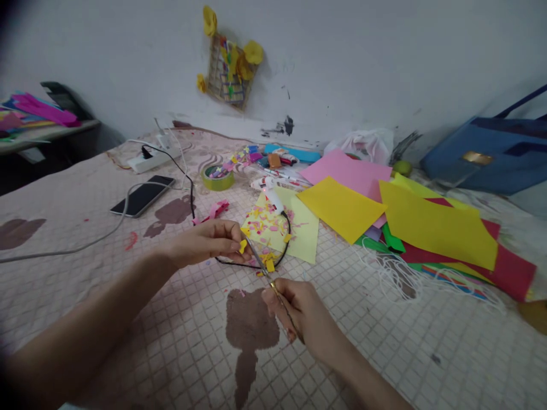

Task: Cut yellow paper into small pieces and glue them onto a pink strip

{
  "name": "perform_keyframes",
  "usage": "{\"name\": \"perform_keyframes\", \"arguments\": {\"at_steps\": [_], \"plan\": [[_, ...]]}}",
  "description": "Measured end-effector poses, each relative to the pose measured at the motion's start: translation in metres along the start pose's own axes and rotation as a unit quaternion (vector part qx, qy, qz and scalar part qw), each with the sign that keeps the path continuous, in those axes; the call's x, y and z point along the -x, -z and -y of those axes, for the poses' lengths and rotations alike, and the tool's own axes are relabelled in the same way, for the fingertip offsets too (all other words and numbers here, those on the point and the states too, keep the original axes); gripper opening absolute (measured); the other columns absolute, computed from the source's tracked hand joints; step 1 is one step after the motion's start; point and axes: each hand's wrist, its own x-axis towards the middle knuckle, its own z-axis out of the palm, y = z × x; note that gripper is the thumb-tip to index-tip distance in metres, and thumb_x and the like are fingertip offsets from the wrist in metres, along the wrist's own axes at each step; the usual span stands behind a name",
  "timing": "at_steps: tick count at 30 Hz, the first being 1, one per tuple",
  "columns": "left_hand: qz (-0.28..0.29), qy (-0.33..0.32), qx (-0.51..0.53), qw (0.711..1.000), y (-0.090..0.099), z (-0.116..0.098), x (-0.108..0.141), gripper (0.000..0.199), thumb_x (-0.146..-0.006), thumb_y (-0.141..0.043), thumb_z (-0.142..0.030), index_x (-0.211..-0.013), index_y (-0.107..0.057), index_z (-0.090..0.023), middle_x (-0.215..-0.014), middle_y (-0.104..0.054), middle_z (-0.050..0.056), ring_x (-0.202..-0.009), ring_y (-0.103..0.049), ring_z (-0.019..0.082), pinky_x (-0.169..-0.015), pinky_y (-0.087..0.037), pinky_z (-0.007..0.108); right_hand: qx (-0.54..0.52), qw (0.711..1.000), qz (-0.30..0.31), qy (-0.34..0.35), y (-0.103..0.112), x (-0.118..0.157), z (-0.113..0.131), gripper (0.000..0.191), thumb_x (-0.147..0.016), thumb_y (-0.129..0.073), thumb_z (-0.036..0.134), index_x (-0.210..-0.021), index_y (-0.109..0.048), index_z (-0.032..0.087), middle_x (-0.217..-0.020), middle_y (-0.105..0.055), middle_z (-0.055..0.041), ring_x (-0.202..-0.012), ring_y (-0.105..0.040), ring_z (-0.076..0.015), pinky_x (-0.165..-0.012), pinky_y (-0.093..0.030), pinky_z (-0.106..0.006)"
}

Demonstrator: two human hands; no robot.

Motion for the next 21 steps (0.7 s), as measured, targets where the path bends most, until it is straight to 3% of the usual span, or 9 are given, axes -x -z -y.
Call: {"name": "perform_keyframes", "arguments": {"at_steps": [5, 21], "plan": [[0.029, 0.007, 0.001, 1.000, 0.003, 0.002, -0.001, 0.012, -0.073, -0.065, -0.014, -0.074, -0.054, -0.011, -0.086, -0.069, 0.008, -0.083, -0.067, 0.015, -0.077, -0.051, 0.026, -0.028, 0.998, 0.054, -0.009, 0.005, 0.003, 0.004, 0.047, -0.084, -0.036, 0.060, -0.069, -0.050, 0.018, -0.045, -0.037, 0.0070, -0.038, -0.035, -0.0076, -0.038, -0.029, -0.019], [0.056, 0.034, 0.015, 0.998, 0.004, 0.005, -0.002, 0.010, -0.072, -0.065, -0.013, -0.073, -0.056, -0.011, -0.084, -0.069, 0.008, -0.082, -0.066, 0.015, -0.076, -0.052, 0.024, 0.053, 0.998, 0.041, 0.003, 0.015, 0.003, 0.000, 0.044, -0.084, -0.041, 0.057, -0.061, -0.045, 0.019, -0.043, -0.035, 0.0068, -0.038, -0.030, -0.0078, -0.037, -0.023, -0.020]]}}
